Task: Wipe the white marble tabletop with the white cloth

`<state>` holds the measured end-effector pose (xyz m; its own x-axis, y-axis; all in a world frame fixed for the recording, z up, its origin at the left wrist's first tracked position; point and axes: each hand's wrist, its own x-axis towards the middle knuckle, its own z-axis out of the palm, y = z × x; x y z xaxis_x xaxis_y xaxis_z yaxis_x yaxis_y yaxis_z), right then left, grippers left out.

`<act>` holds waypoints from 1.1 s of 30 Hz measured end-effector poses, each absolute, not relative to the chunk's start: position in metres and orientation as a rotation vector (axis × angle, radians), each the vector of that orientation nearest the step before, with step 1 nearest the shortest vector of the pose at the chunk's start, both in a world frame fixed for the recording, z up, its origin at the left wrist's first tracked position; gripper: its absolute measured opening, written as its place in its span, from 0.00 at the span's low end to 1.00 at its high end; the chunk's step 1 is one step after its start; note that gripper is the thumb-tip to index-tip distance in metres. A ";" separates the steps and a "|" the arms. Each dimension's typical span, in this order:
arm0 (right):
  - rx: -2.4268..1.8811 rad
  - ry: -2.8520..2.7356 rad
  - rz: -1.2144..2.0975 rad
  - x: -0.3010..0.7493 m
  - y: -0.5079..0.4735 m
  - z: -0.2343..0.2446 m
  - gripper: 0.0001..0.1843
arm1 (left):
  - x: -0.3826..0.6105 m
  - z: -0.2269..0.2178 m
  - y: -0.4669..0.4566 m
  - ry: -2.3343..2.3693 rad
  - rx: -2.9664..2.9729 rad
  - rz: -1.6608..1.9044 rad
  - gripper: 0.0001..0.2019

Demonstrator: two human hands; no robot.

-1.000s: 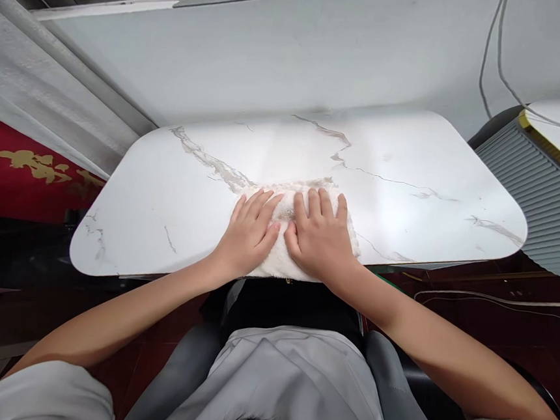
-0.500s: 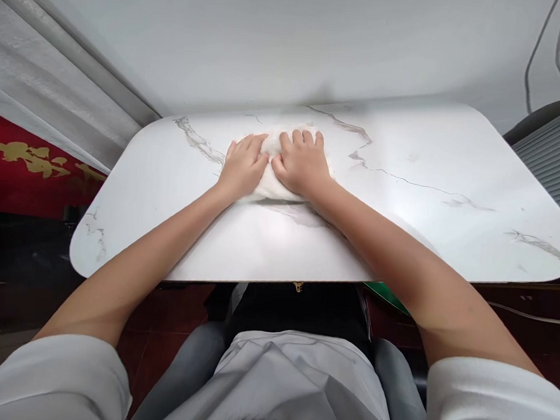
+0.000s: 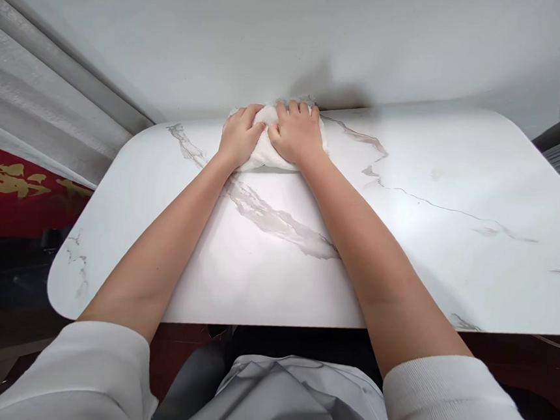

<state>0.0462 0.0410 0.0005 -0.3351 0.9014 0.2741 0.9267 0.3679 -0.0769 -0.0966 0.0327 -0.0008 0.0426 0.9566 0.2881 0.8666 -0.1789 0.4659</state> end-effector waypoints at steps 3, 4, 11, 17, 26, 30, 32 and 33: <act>-1.657 -2.349 -0.136 0.042 0.048 0.002 0.22 | -0.103 -0.002 0.046 1.855 2.153 0.827 0.18; -1.656 -2.346 -0.134 0.040 0.050 0.002 0.22 | -0.106 -0.003 0.049 1.829 2.157 0.837 0.19; -1.608 -2.207 -0.091 0.025 0.066 -0.012 0.31 | -0.117 -0.002 0.057 1.717 2.143 0.882 0.20; -1.524 -2.238 -0.135 0.007 0.064 -0.020 0.32 | -0.132 0.001 0.045 1.811 2.117 0.864 0.21; -1.402 -2.366 -0.094 0.003 0.015 -0.013 0.24 | -0.140 0.003 -0.006 1.959 2.084 0.768 0.21; -1.434 -2.361 -0.089 0.013 -0.026 -0.009 0.25 | -0.132 0.004 -0.040 1.940 2.141 0.712 0.21; -1.448 -2.369 -0.080 0.019 -0.051 -0.007 0.27 | -0.127 0.005 -0.063 1.939 2.158 0.685 0.21; -1.445 -2.376 -0.075 0.023 -0.064 -0.006 0.27 | -0.124 0.006 -0.076 1.936 2.165 0.669 0.21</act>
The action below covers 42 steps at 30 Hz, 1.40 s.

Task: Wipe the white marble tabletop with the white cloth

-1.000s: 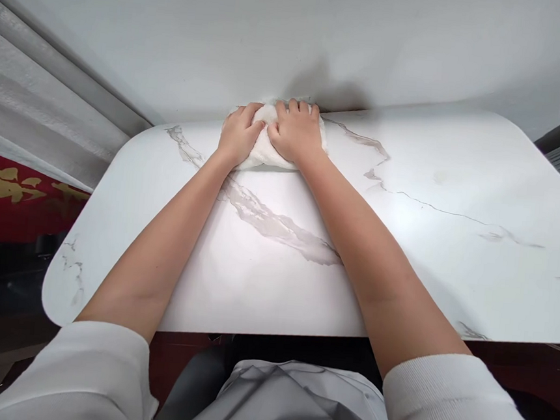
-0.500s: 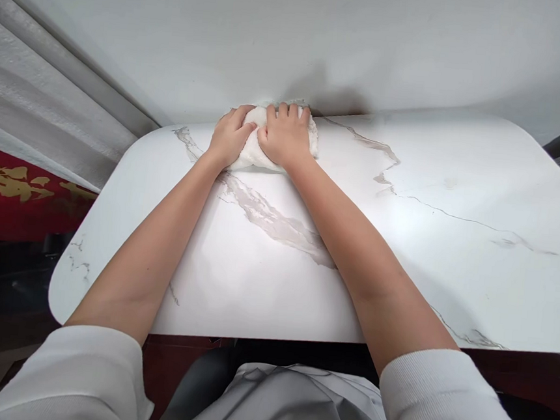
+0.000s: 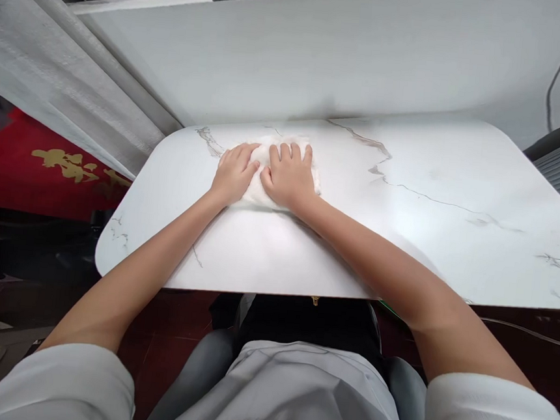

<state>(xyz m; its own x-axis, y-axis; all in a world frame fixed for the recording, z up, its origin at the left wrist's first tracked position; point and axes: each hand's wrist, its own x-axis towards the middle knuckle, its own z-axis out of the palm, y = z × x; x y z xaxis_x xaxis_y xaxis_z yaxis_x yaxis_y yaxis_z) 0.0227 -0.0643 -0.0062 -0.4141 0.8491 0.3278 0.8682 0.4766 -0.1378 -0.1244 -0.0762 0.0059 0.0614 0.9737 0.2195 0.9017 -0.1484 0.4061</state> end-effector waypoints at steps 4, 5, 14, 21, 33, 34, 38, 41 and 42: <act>-1.407 -2.407 -0.067 0.036 -0.120 -0.003 0.28 | -0.115 0.010 -0.135 1.915 2.197 0.592 0.22; -1.398 -2.415 -0.069 0.039 -0.134 -0.002 0.28 | -0.114 0.011 -0.149 1.914 2.205 0.569 0.22; -1.226 -2.504 -0.096 0.043 -0.219 0.005 0.30 | -0.120 0.014 -0.239 1.903 2.261 0.526 0.23; -1.138 -2.523 -0.122 0.022 -0.228 0.006 0.30 | -0.140 0.015 -0.255 1.962 2.209 0.520 0.25; -1.110 -2.489 -0.047 -0.025 -0.158 0.001 0.25 | -0.179 0.015 -0.191 2.047 2.132 0.571 0.23; -1.123 -2.486 -0.044 -0.030 -0.149 0.000 0.24 | -0.183 0.014 -0.182 2.051 2.127 0.585 0.22; -1.187 -2.460 -0.014 -0.047 -0.112 -0.003 0.23 | -0.199 0.012 -0.140 2.035 2.108 0.636 0.22; -1.213 -2.420 0.021 -0.058 -0.086 -0.005 0.23 | -0.208 0.010 -0.110 2.020 2.096 0.675 0.22; -1.214 -2.410 0.033 -0.060 -0.077 -0.005 0.22 | -0.211 0.010 -0.101 2.020 2.088 0.691 0.22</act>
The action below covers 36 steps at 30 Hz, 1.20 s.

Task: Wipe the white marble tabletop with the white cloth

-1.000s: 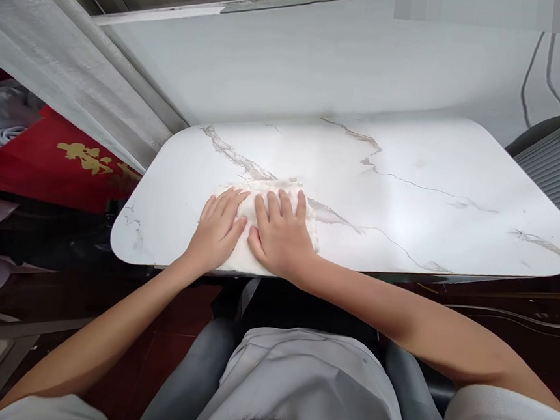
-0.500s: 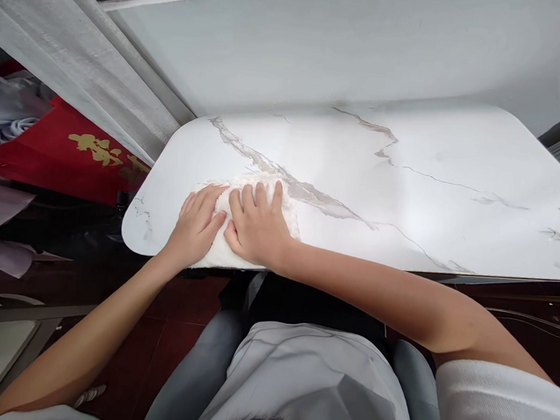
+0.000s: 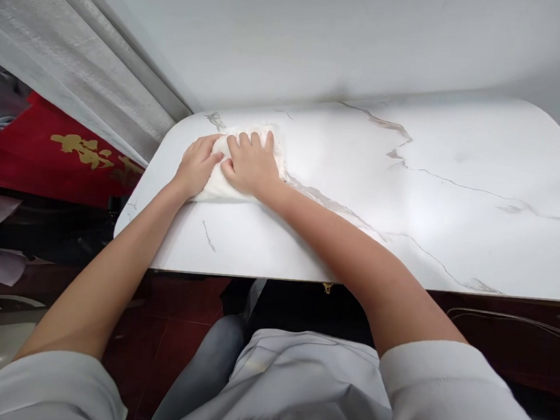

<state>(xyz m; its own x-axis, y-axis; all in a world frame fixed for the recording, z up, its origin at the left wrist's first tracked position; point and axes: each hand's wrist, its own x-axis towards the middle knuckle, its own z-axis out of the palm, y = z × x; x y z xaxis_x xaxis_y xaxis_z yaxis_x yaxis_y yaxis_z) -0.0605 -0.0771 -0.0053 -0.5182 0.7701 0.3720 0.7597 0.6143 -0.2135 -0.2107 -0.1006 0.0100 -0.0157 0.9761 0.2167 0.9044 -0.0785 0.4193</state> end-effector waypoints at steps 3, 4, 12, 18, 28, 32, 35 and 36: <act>-1.214 -2.392 0.062 -0.068 -0.054 -0.006 0.22 | -0.218 0.008 -0.075 2.021 2.055 0.747 0.22; -1.216 -2.389 0.070 -0.070 -0.047 -0.005 0.22 | -0.220 0.007 -0.068 2.025 2.040 0.765 0.22; -1.255 -2.449 0.105 -0.082 -0.006 0.001 0.24 | -0.236 0.001 -0.021 2.058 1.967 0.795 0.21; -1.267 -2.421 0.055 -0.089 0.015 -0.001 0.25 | -0.243 0.000 0.004 2.084 1.968 0.752 0.24; -1.213 -2.335 0.093 -0.103 0.053 -0.009 0.43 | -0.245 0.007 0.027 2.084 1.938 0.691 0.17; -1.200 -2.319 0.094 -0.108 0.066 -0.016 0.51 | -0.246 0.010 0.030 2.070 1.920 0.679 0.16; -1.191 -2.318 0.115 -0.110 0.071 -0.020 0.55 | -0.247 0.008 0.031 2.073 1.930 0.673 0.16; -1.189 -2.314 0.106 -0.110 0.070 -0.020 0.55 | -0.248 0.007 0.031 2.075 1.936 0.673 0.17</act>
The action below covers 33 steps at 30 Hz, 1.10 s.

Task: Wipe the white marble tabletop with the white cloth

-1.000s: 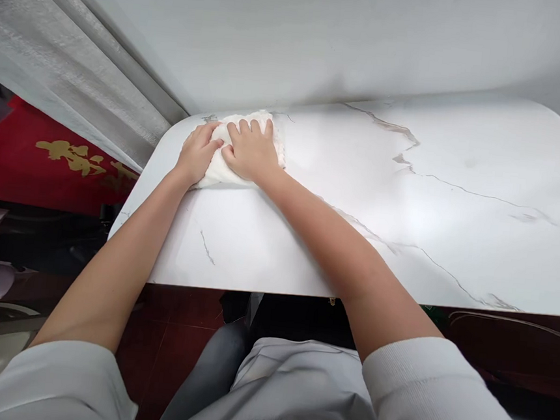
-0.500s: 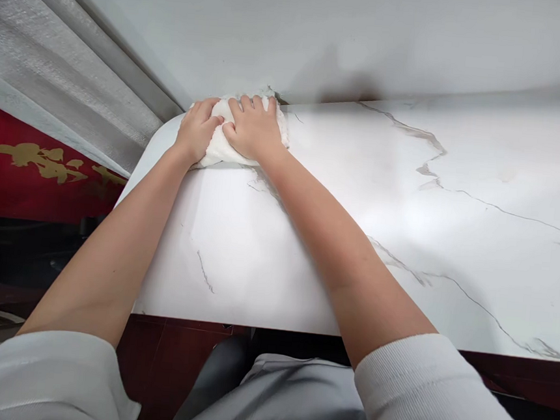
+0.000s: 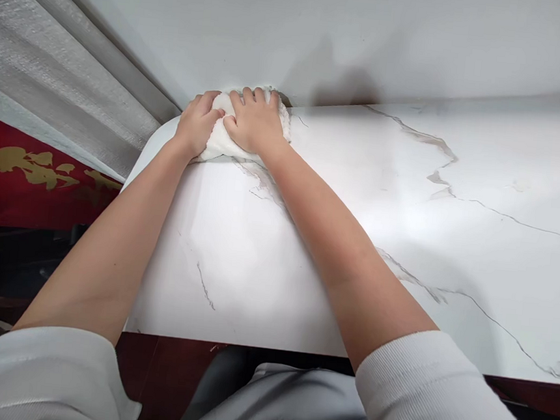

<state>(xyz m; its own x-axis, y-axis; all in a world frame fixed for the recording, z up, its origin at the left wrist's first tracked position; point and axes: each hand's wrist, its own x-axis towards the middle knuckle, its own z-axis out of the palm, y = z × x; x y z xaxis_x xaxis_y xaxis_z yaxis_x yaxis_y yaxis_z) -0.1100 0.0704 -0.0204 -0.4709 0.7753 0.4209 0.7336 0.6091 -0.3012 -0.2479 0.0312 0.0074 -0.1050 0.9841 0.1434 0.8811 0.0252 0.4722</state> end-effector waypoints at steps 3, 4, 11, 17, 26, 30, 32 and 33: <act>-1.198 -2.324 0.034 -0.107 0.059 -0.018 0.47 | -0.251 0.003 0.029 2.061 1.961 0.716 0.17; -1.203 -2.341 0.006 -0.105 0.053 -0.017 0.45 | -0.252 0.002 0.028 2.041 1.976 0.740 0.18; -1.292 -2.491 -0.030 -0.103 -0.001 -0.006 0.27 | -0.263 -0.002 -0.013 1.933 2.083 0.814 0.21; -1.257 -2.485 -0.008 -0.106 -0.071 -0.003 0.28 | -0.267 0.007 -0.086 1.925 2.128 0.698 0.24; -1.096 -2.475 0.053 -0.106 -0.182 0.003 0.30 | -0.274 0.015 -0.205 1.999 2.114 0.627 0.25; -1.030 -2.472 0.054 -0.109 -0.219 0.004 0.30 | -0.279 0.015 -0.247 2.037 2.099 0.613 0.25; -1.000 -2.476 0.059 -0.112 -0.233 0.005 0.30 | -0.283 0.013 -0.264 2.058 2.098 0.630 0.24; -0.984 -2.480 0.061 -0.113 -0.238 0.005 0.30 | -0.286 0.012 -0.271 2.066 2.099 0.642 0.24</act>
<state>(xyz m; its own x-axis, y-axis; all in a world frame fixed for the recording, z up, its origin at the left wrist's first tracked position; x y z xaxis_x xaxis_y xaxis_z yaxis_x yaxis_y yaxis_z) -0.1133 -0.2385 0.0049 -0.6336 0.6579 0.4070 0.6371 0.7422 -0.2080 -0.2856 -0.2707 0.0120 -0.0262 0.9777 0.2085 0.9235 -0.0562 0.3795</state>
